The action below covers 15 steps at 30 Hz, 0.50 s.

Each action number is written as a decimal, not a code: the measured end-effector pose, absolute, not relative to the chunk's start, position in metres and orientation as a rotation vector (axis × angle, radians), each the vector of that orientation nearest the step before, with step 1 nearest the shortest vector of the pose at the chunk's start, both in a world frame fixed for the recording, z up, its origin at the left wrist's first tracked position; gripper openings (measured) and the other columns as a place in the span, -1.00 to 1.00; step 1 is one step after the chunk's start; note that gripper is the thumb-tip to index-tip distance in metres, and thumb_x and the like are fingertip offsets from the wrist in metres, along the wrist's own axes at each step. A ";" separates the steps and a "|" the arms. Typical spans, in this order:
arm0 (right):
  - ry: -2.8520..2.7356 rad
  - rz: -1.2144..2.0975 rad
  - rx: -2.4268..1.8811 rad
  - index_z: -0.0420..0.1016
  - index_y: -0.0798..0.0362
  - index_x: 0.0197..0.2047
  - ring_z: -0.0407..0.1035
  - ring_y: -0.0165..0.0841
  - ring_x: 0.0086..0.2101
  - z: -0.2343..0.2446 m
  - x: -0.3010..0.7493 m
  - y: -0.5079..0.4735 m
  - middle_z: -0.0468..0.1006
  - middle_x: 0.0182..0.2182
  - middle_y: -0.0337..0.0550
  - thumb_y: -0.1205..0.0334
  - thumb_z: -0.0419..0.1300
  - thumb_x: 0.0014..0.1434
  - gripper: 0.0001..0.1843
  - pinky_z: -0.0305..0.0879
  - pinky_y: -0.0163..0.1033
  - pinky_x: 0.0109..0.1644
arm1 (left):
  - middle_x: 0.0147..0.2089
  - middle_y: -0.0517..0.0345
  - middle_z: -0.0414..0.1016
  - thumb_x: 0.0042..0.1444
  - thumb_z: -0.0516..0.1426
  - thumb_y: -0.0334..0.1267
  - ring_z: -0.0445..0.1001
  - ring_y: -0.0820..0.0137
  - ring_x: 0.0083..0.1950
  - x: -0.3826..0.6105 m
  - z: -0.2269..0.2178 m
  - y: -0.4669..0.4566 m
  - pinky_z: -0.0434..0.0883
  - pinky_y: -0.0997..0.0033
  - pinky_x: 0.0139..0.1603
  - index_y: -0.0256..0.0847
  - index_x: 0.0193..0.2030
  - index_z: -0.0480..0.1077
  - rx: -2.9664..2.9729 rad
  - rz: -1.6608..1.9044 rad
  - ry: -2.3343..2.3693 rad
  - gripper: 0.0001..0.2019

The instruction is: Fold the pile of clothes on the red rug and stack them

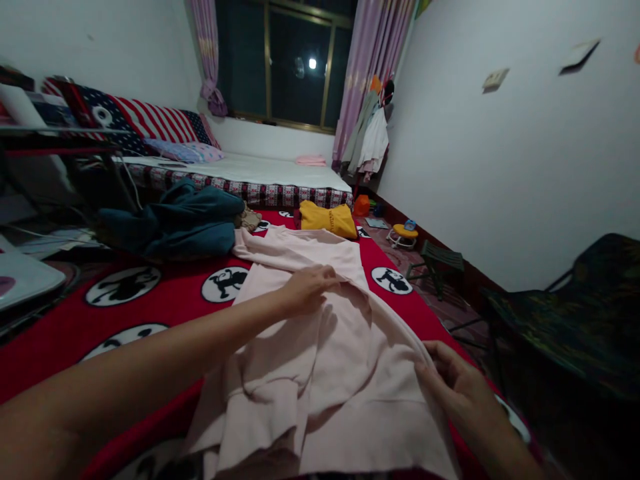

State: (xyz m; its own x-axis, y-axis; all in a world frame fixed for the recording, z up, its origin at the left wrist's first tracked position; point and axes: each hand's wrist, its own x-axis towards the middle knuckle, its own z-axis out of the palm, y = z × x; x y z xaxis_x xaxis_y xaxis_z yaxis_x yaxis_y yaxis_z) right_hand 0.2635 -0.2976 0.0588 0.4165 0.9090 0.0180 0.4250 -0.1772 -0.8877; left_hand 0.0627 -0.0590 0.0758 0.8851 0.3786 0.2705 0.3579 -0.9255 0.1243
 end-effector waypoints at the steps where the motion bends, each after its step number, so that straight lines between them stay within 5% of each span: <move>1: -1.182 0.674 -1.782 0.48 -0.02 -0.06 0.51 -0.18 -0.27 0.059 0.262 -0.299 0.60 -0.22 -0.04 -0.01 0.21 0.03 -0.58 0.44 -0.19 -0.23 | 0.19 -0.02 0.35 0.00 0.13 -0.47 0.40 0.16 0.12 0.063 0.076 -0.044 0.40 0.27 0.02 -0.10 0.13 0.39 3.012 0.528 0.756 -0.50; 4: -1.290 0.572 -1.837 0.45 -0.09 0.08 0.49 -0.10 -0.09 0.057 0.259 -0.304 0.56 -0.03 -0.02 0.05 0.28 -0.07 -0.42 0.44 -0.09 -0.04 | 0.28 -0.08 0.21 0.00 0.11 -0.49 0.44 0.14 0.06 0.062 0.070 -0.004 0.43 0.26 -0.08 -0.03 0.30 0.19 3.020 0.507 1.081 -0.33; 9: -1.368 0.600 -1.878 0.35 -0.09 0.22 0.42 -0.07 0.03 0.052 0.253 -0.309 0.48 0.09 -0.02 0.09 0.25 -0.05 -0.29 0.41 -0.04 0.04 | -0.17 0.07 0.50 0.02 0.12 -0.43 0.49 0.26 -0.13 0.062 0.058 0.031 0.40 0.38 -0.11 -0.13 -0.11 0.53 2.919 0.531 1.112 -0.70; 15: -1.307 0.607 -1.810 0.26 0.01 0.29 0.33 -0.13 0.12 0.063 0.229 -0.301 0.40 0.17 -0.02 0.07 0.17 0.07 -0.30 0.25 -0.08 0.20 | -0.17 0.01 0.46 0.16 0.04 -0.38 0.42 0.30 -0.16 0.045 0.093 0.043 0.35 0.38 -0.12 -0.23 -0.15 0.49 2.865 0.889 1.218 -0.79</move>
State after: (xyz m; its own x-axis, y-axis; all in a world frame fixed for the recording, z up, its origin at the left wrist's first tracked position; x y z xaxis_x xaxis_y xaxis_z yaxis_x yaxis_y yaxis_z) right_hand 0.2289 -0.3013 0.0629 0.3496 0.9341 0.0721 0.5474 -0.1412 -0.8249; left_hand 0.0449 0.0432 0.0927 0.5673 0.6379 0.5209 0.6907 -0.7129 0.1209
